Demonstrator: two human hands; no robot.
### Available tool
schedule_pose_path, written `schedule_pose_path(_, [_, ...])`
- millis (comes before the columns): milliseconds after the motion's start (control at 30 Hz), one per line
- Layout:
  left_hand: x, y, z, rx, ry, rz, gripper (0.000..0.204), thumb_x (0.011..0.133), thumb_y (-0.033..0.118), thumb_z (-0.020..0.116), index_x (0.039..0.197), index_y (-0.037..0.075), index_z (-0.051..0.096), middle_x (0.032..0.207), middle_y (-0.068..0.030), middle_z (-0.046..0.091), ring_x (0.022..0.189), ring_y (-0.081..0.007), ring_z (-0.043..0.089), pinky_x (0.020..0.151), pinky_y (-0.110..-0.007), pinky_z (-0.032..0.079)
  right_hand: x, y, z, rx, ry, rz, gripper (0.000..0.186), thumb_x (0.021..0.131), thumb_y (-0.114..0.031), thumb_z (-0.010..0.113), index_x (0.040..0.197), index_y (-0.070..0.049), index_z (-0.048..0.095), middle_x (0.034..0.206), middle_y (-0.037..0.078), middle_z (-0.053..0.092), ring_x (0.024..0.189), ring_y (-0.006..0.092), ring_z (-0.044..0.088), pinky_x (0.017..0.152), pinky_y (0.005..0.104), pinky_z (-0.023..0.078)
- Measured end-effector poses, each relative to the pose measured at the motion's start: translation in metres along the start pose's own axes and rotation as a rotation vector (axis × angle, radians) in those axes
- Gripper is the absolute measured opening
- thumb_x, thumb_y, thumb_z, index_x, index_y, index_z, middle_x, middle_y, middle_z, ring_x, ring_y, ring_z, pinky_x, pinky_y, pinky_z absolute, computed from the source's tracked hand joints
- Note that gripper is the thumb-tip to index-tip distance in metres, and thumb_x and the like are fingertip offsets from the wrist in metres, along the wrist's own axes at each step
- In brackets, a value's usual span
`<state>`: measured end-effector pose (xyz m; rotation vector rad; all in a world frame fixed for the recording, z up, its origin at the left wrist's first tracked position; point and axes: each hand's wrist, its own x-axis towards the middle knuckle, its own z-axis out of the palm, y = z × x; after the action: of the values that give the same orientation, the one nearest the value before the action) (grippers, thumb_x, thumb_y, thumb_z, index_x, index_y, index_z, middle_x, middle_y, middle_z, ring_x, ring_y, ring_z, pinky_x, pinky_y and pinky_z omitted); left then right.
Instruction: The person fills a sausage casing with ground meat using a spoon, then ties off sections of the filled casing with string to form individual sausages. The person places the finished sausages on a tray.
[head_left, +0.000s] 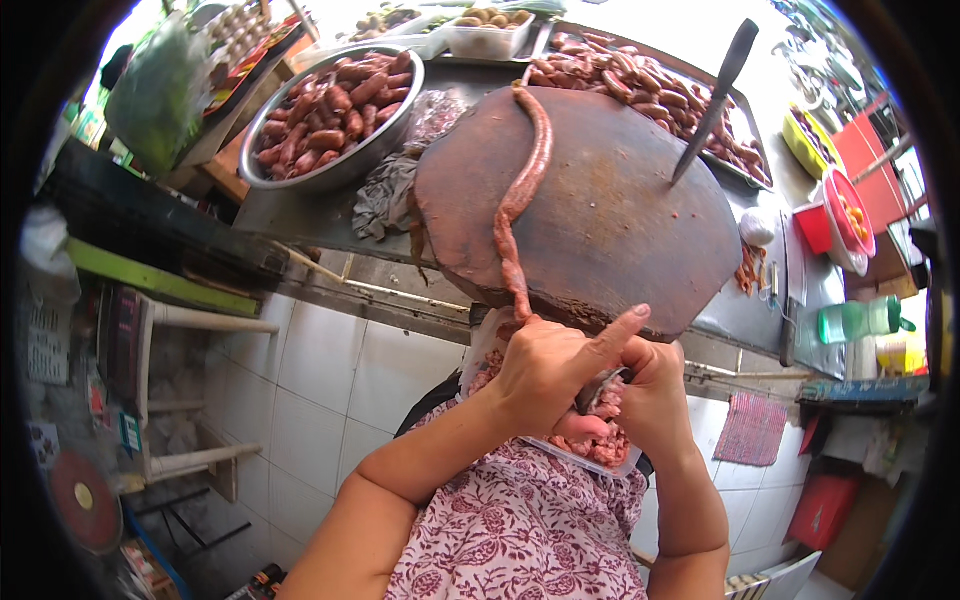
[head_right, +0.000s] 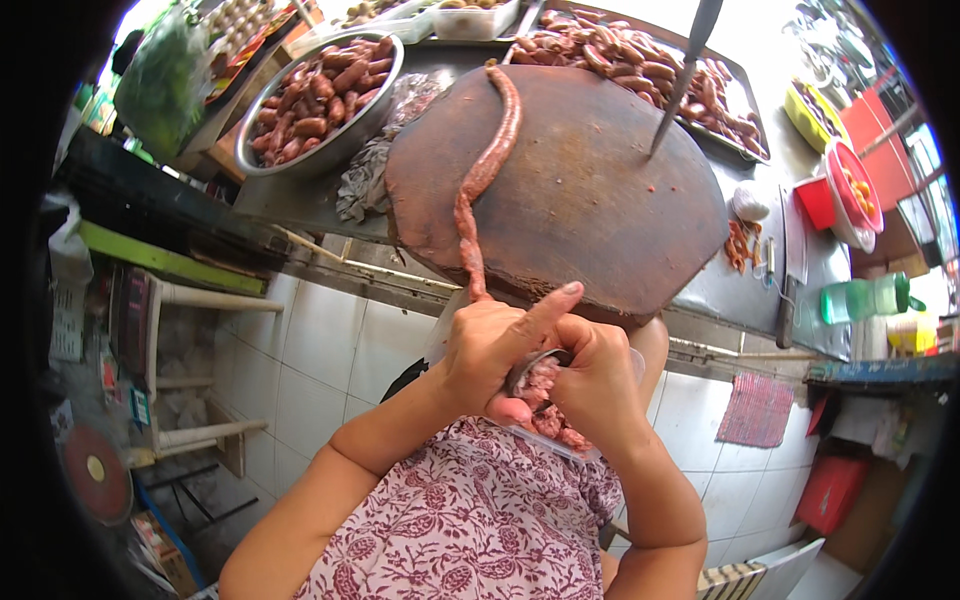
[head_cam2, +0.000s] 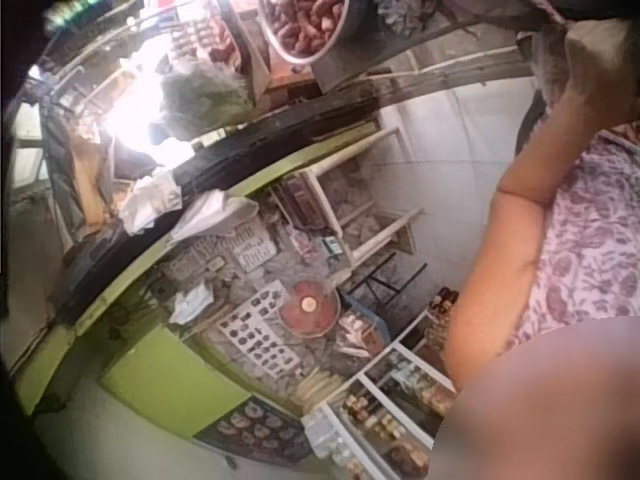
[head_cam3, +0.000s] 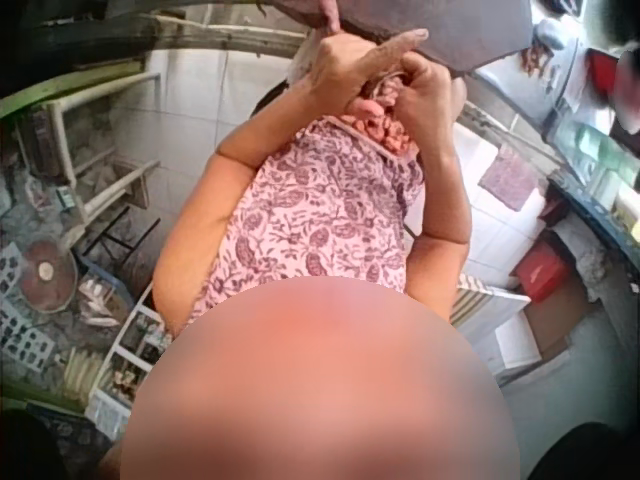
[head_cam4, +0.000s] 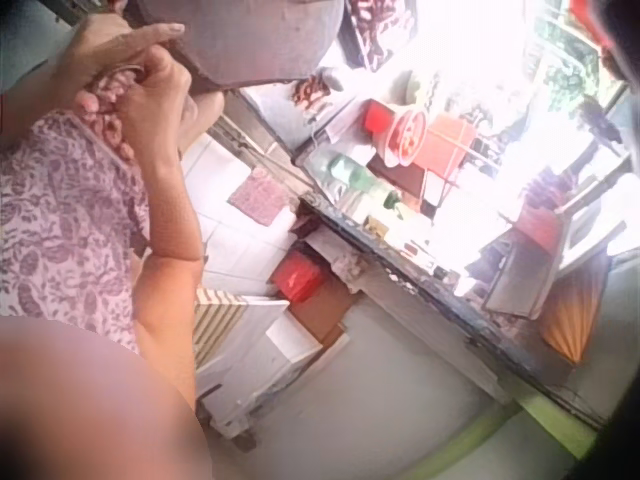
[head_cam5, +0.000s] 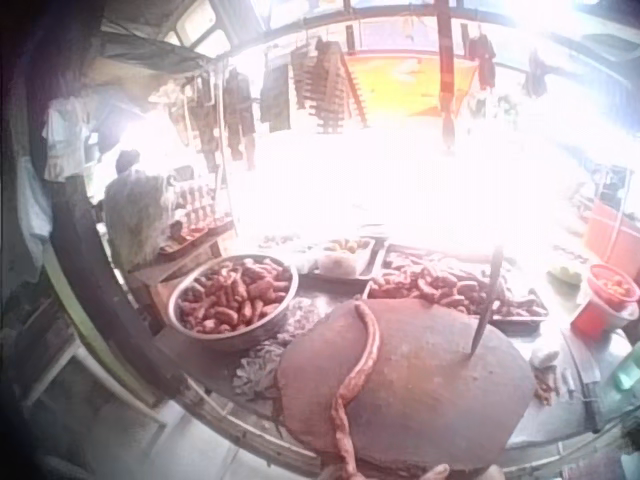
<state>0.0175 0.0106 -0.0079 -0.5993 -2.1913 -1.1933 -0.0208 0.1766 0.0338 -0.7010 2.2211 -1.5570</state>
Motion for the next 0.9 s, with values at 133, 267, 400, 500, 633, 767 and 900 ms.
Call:
schedule_pose_path(133, [0.001, 0.000, -0.003, 0.004, -0.088, 0.022, 0.109, 0.086, 0.086, 0.039, 0.147, -0.005, 0.048, 0.063, -0.0056, 0.058, 0.055, -0.0238, 0.061, 0.055, -0.037, 0.049, 0.006, -0.023, -0.015, -0.137, -0.164, 0.215, 0.024, 0.071, 0.011, 0.059, 0.089, 0.004, 0.073, 0.075, 0.006, 0.070, 0.077, 0.0079, 0.063, 0.071, 0.0256, 0.049])
schedule_pose_path(267, [0.001, -0.002, -0.003, -0.033, -0.052, -0.023, 0.106, 0.086, 0.083, 0.043, 0.149, -0.002, 0.045, 0.062, -0.0060, 0.057, 0.056, -0.0245, 0.061, 0.057, -0.039, 0.049, -0.001, -0.031, -0.034, 0.481, -0.217, 0.396, 0.019, 0.074, 0.007, 0.061, 0.088, 0.005, 0.072, 0.076, 0.000, 0.067, 0.077, 0.0057, 0.060, 0.070, 0.0223, 0.047])
schedule_pose_path(400, [-0.001, 0.001, 0.000, 0.036, -0.121, 0.034, 0.103, 0.087, 0.076, 0.050, 0.157, 0.001, 0.033, 0.064, -0.0072, 0.057, 0.059, -0.0273, 0.061, 0.062, -0.040, 0.048, 0.000, -0.007, -0.012, -0.051, -0.025, 0.142, 0.024, 0.067, 0.009, 0.057, 0.084, 0.002, 0.072, 0.067, 0.003, 0.064, 0.068, 0.0068, 0.057, 0.063, 0.0251, 0.043])
schedule_pose_path(500, [-0.003, 0.003, -0.001, 0.065, -0.046, 0.022, 0.101, 0.089, 0.074, 0.049, 0.156, 0.001, 0.033, 0.064, -0.0068, 0.057, 0.059, -0.0271, 0.060, 0.061, -0.041, 0.048, 0.005, -0.001, 0.002, -0.121, 0.057, -0.048, 0.028, 0.063, 0.009, 0.054, 0.083, 0.000, 0.072, 0.063, 0.004, 0.062, 0.063, 0.0084, 0.055, 0.060, 0.0281, 0.041])
schedule_pose_path(633, [-0.003, 0.003, -0.004, 0.030, -0.031, 0.033, 0.098, 0.091, 0.075, 0.047, 0.155, 0.001, 0.037, 0.063, -0.0056, 0.056, 0.057, -0.0256, 0.059, 0.061, -0.040, 0.047, 0.004, -0.023, -0.023, 0.222, -0.267, 0.326, 0.026, 0.075, 0.010, 0.060, 0.097, 0.003, 0.072, 0.079, 0.003, 0.069, 0.076, 0.0086, 0.062, 0.068, 0.0255, 0.050])
schedule_pose_path(767, [-0.001, 0.004, -0.002, 0.024, 0.041, 0.045, 0.100, 0.089, 0.078, 0.045, 0.151, 0.001, 0.044, 0.061, -0.0044, 0.054, 0.055, -0.0235, 0.058, 0.061, -0.039, 0.047, -0.011, -0.027, -0.033, 0.367, -0.295, 0.318, 0.030, 0.085, 0.004, 0.070, 0.115, 0.007, 0.065, 0.096, 0.008, 0.070, 0.082, 0.0103, 0.065, 0.070, 0.0262, 0.055])
schedule_pose_path(900, [0.001, 0.009, 0.002, 0.052, -0.029, 0.034, 0.100, 0.089, 0.074, 0.050, 0.154, -0.002, 0.037, 0.064, -0.0050, 0.056, 0.058, -0.0253, 0.060, 0.060, -0.039, 0.047, -0.013, -0.008, -0.009, 0.049, 0.017, 0.144, 0.018, 0.076, 0.007, 0.067, 0.093, 0.003, 0.072, 0.081, 0.005, 0.072, 0.078, 0.0102, 0.066, 0.071, 0.0258, 0.051])
